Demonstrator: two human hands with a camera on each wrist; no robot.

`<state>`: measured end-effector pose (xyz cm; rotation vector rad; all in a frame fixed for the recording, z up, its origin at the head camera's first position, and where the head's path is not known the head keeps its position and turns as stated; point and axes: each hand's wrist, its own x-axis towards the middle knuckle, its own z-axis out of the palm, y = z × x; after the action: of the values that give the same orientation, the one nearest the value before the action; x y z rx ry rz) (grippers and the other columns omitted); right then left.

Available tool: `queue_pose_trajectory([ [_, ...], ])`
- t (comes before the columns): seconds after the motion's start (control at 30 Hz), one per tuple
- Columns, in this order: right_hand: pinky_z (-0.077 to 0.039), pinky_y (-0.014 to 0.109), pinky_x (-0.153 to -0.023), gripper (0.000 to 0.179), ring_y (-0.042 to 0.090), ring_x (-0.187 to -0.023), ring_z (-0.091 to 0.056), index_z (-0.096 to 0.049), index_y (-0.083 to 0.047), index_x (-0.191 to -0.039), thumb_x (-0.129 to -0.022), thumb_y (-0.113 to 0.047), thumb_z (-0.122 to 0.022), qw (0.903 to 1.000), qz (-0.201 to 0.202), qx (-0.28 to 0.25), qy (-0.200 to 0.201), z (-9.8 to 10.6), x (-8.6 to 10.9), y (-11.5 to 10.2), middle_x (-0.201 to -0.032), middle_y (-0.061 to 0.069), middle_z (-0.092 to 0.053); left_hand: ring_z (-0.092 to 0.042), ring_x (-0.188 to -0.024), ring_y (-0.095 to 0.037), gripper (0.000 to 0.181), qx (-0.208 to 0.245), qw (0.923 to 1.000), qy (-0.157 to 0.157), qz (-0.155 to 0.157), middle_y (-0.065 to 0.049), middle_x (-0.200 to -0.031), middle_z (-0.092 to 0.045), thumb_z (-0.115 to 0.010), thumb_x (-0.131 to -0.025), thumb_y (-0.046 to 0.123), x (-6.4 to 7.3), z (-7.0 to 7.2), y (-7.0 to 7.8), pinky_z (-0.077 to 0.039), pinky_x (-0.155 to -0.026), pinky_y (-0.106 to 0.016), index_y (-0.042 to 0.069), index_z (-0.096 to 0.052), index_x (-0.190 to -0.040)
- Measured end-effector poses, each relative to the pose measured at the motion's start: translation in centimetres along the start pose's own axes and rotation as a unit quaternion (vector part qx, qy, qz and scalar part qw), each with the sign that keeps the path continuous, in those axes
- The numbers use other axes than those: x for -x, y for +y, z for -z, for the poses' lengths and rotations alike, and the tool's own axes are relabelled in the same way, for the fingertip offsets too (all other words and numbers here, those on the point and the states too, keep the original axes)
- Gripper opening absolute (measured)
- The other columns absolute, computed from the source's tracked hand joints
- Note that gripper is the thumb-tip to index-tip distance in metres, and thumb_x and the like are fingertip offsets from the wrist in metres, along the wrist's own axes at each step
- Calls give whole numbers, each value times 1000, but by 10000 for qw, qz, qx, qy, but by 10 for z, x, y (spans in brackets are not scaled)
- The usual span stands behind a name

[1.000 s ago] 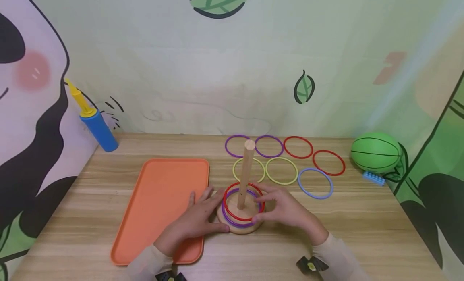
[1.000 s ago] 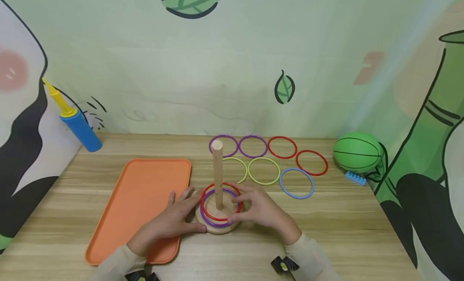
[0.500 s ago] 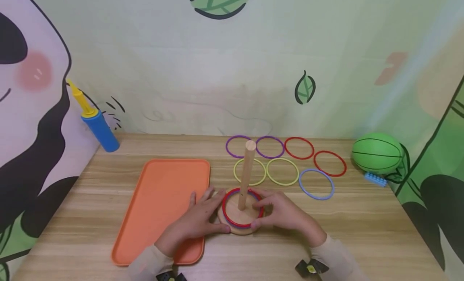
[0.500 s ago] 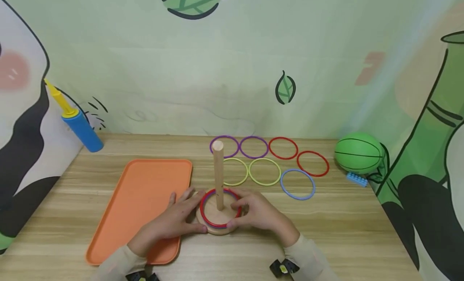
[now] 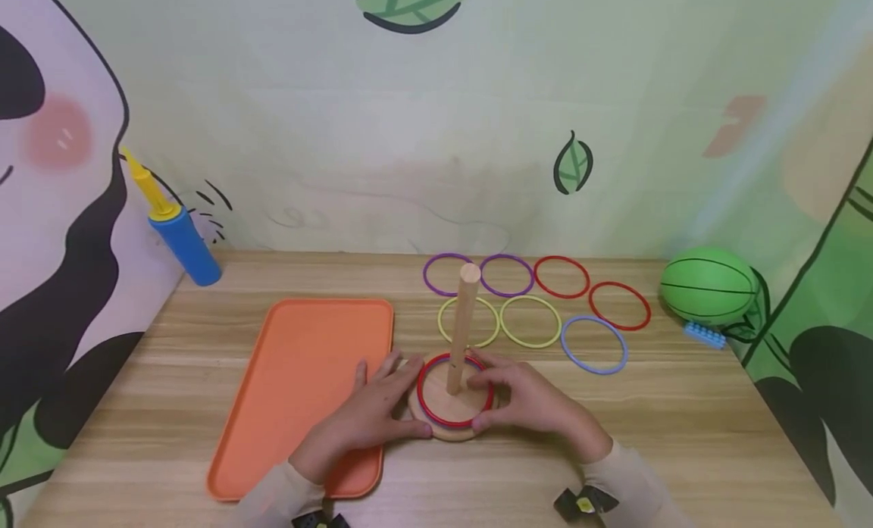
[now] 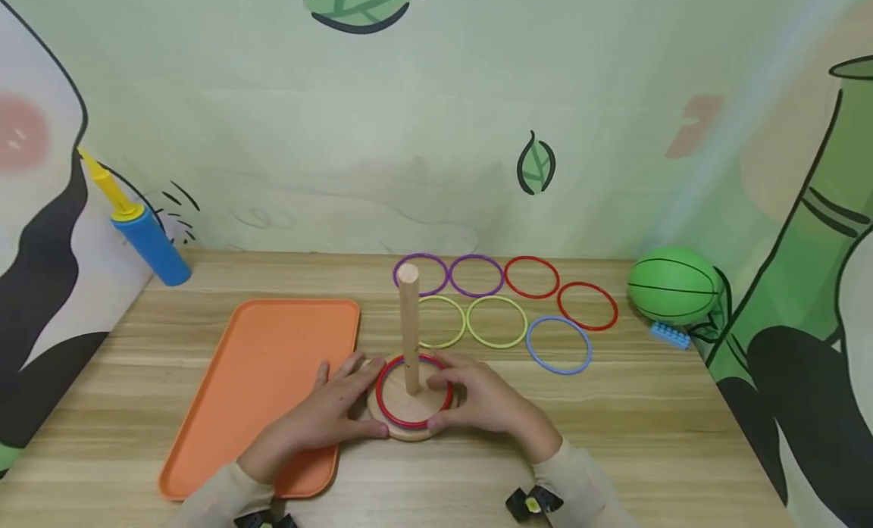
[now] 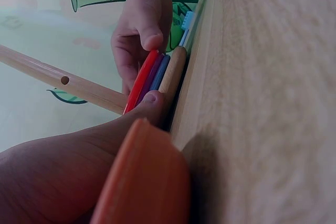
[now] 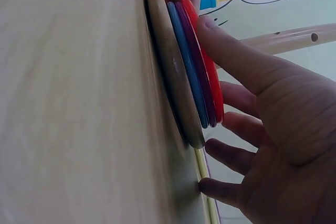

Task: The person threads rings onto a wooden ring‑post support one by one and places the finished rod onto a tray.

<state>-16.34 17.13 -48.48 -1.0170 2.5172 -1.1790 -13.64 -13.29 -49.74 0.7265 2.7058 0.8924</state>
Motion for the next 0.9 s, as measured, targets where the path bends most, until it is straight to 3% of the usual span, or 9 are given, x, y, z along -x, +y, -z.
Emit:
queue_pose_trajectory([
  [0.13,-32,52,-123,60,32,-150,-43,-76,-11,-126,-74,-34,-98,9998,-95,-190,16,1,1,-1,-164,10,-45,-8,-162,-37,108,-32,10000,-25,46,-3,-171,-33,-80,-86,63,-1,0,1,13,-121,-71,11,-31,-167],
  [0.33,-33,58,-121,67,40,-149,-43,-73,-7,-134,-76,-30,-97,9996,-16,-137,227,3,2,1,-161,17,-47,-8,-162,-37,108,-34,10000,-26,31,-3,-171,-33,-80,-86,62,-1,-1,0,13,-121,-71,12,-31,-167],
  [0.47,-35,63,-118,67,44,-146,-45,-71,-5,-135,-76,-21,-97,9943,-111,-62,1060,17,4,6,-156,21,-52,-7,-162,-37,108,-30,10000,-9,14,-4,-171,-33,-81,-86,62,0,0,-1,13,-121,-71,11,-31,-167],
  [0.63,-40,57,-116,72,37,-142,-53,-68,-4,-138,-73,-12,-98,9733,-414,-96,2257,41,18,22,-151,18,-59,-8,-162,-38,108,-35,10000,-1,-15,-4,-171,-33,-81,-86,60,1,1,-1,13,-121,-71,10,-30,-167],
  [0.8,-45,37,-112,73,26,-135,-57,-68,-2,-137,-71,-7,-98,9555,-499,181,2901,61,39,40,-142,16,-66,-9,-162,-38,108,-51,10000,-7,-38,-5,-171,-34,-81,-86,61,1,0,-1,13,-120,-71,10,-31,-167],
  [0.9,-46,44,-109,72,32,-136,-55,-68,-1,-136,-70,-5,-98,9480,-647,272,3105,73,52,48,-145,20,-63,-9,-162,-38,108,-49,10000,1,-45,-5,-170,-34,-81,-86,61,0,0,-1,12,-120,-72,9,-32,-167],
])
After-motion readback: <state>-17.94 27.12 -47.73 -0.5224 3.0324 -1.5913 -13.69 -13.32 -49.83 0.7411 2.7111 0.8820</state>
